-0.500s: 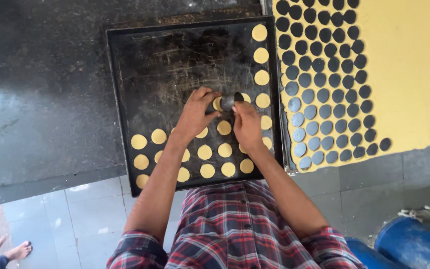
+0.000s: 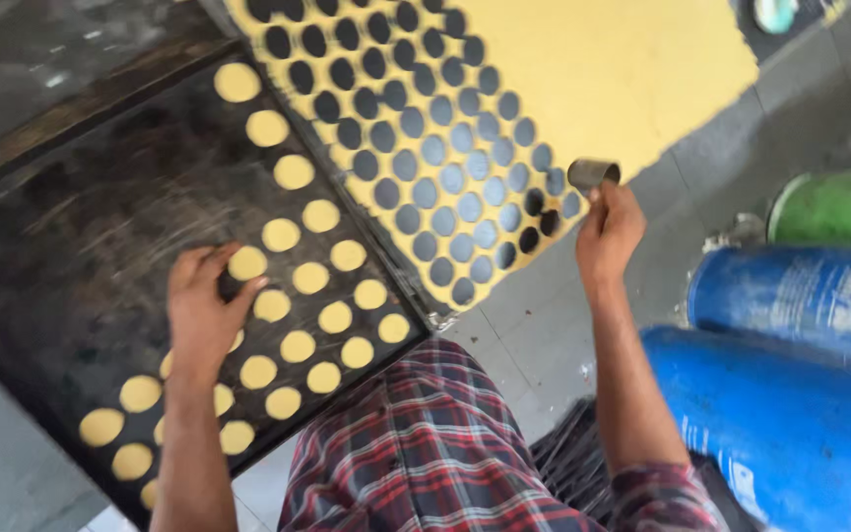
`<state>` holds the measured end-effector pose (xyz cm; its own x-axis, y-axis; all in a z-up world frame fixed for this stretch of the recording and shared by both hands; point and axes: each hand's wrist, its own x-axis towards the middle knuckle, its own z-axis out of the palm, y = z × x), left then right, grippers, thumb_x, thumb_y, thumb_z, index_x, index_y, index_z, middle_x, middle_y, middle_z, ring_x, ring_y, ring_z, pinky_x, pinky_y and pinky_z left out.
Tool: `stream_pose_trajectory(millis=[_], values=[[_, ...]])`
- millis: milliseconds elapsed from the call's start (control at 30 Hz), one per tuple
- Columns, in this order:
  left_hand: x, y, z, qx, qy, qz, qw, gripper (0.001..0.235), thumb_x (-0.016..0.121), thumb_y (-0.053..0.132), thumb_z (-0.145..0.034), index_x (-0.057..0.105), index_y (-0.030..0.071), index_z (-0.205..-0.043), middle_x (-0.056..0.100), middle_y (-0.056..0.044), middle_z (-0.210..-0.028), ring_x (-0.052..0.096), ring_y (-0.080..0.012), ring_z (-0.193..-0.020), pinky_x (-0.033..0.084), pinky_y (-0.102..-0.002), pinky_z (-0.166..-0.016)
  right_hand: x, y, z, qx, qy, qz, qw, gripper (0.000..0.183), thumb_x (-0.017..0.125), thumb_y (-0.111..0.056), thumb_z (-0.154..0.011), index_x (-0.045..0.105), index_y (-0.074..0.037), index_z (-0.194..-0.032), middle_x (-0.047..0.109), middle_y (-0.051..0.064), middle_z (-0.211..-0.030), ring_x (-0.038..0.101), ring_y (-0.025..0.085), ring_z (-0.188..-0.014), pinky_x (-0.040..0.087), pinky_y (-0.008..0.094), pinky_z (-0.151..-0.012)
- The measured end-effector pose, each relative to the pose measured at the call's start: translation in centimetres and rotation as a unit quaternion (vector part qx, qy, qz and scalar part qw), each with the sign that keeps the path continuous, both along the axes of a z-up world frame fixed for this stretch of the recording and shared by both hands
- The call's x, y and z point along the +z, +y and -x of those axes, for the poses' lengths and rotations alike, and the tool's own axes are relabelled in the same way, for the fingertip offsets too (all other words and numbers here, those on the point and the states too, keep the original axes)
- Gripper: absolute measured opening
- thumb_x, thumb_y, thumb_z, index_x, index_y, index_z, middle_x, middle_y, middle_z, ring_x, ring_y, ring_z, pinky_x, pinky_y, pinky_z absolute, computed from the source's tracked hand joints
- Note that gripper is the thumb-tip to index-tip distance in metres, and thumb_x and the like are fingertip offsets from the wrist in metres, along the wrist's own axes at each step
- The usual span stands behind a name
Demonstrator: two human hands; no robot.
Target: The person uses a round metal cutter to cut circular pieces from a large sheet of yellow dough. They place the cut dough circles onto a black baking tray, filling it in neat rows. The person then carries the filled tray to a metal rack.
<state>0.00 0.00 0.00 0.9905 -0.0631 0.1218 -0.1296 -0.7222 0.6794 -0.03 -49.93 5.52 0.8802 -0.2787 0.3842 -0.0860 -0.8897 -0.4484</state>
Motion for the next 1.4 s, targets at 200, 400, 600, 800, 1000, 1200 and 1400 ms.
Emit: stream_pose_trajectory(millis=[200, 400, 600, 800, 1000, 1200, 1400], values=[[0.9, -0.4, -0.6, -0.001, 0.05, 0.037, 0.998, 0.04, 0.084, 0.013, -0.088, 0.072, 0.004, -0.125, 0.065, -0.014, -0.119, 0.065, -0.0283, -0.105, 0.052, -0.039, -0.093, -2.0, -5.4, -3.2, 0.099, 0.004, 0.08, 0.992, 0.021, 0.059, 0.01, -0.088, 0.069, 0.003, -0.107, 0.067, 0.021, -0.104, 0.062, 0.04, -0.098, 0.052, 0.049, -0.083], [1.4, -0.5, -0.4, 0.002, 0.054, 0.03, 0.998, 0.037, 0.083, 0.009, -0.088, 0.071, 0.001, -0.122, 0.066, -0.015, -0.117, 0.065, -0.0278, -0.102, 0.053, -0.038, -0.091, -4.4, -6.2, -3.9, 0.109, 0.061, 0.081, 0.989, 0.019, 0.062, 0.009, -0.094, 0.068, 0.004, -0.112, 0.067, 0.02, -0.103, 0.061, 0.036, -0.094, 0.051, 0.046, -0.079], [0.8, 1.2, -0.1, 0.008, 0.033, 0.042, 0.999, 0.032, 0.074, 0.01, -0.095, 0.069, 0.002, -0.126, 0.067, -0.016, -0.123, 0.065, -0.0317, -0.111, 0.052, -0.041, -0.097, -3.8, -10.9, -6.7, -0.062, 0.136, -0.643, 0.751, 0.02, 0.052, -0.008, -0.107, 0.071, -0.002, -0.111, 0.071, 0.008, -0.102, 0.061, 0.02, -0.082, 0.051, 0.035, -0.073], [0.7, 5.3, 1.8, 0.038, 0.048, -0.014, 0.998, 0.042, 0.078, 0.019, -0.088, 0.069, 0.008, -0.127, 0.065, -0.019, -0.128, 0.06, -0.0399, -0.119, 0.048, -0.047, -0.101, -5.3, 5.8, -4.7, 0.092, 0.147, -0.731, 0.66, 0.009, 0.055, -0.001, -0.108, 0.064, -0.005, -0.106, 0.066, 0.005, -0.099, 0.065, 0.024, -0.084, 0.055, 0.04, -0.078], [1.6, 6.4, 2.7, 0.041, 0.033, 0.067, 0.996, 0.056, 0.084, 0.014, -0.077, 0.066, 0.004, -0.129, 0.062, -0.016, -0.121, 0.059, -0.0379, -0.116, 0.048, -0.045, -0.101, -7.8, 30.9, -1.5, 0.396, 0.058, -0.248, 0.882, 0.013, 0.054, -0.001, -0.104, 0.065, -0.003, -0.109, 0.072, 0.011, -0.093, 0.072, 0.021, -0.086, 0.055, 0.033, -0.076], [1.6, 5.8, 2.8, 0.057, 0.035, 0.067, 0.996, 0.057, 0.086, 0.017, -0.073, 0.068, 0.005, -0.126, 0.063, -0.014, -0.117, 0.059, -0.0358, -0.114, 0.048, -0.046, -0.101, -6.2, 34.9, -0.8, 0.358, 0.111, -0.215, 0.902, 0.013, 0.06, -0.009, -0.105, 0.068, 0.001, -0.109, 0.072, 0.013, -0.087, 0.073, 0.021, -0.076, 0.053, 0.034, -0.066], [0.0, 5.4, 3.0, 0.059, 0.026, 0.02, 0.998, 0.051, 0.089, 0.028, -0.08, 0.068, 0.003, -0.119, 0.063, -0.019, -0.119, 0.059, -0.0398, -0.114, 0.048, -0.049, -0.1, -4.7, 22.7, -1.4, 0.241, 0.108, -0.335, 0.905, 0.017, 0.057, -0.006, -0.108, 0.069, 0.004, -0.115, 0.069, 0.007, -0.087, 0.063, 0.011, -0.08, 0.051, 0.029, -0.074]])
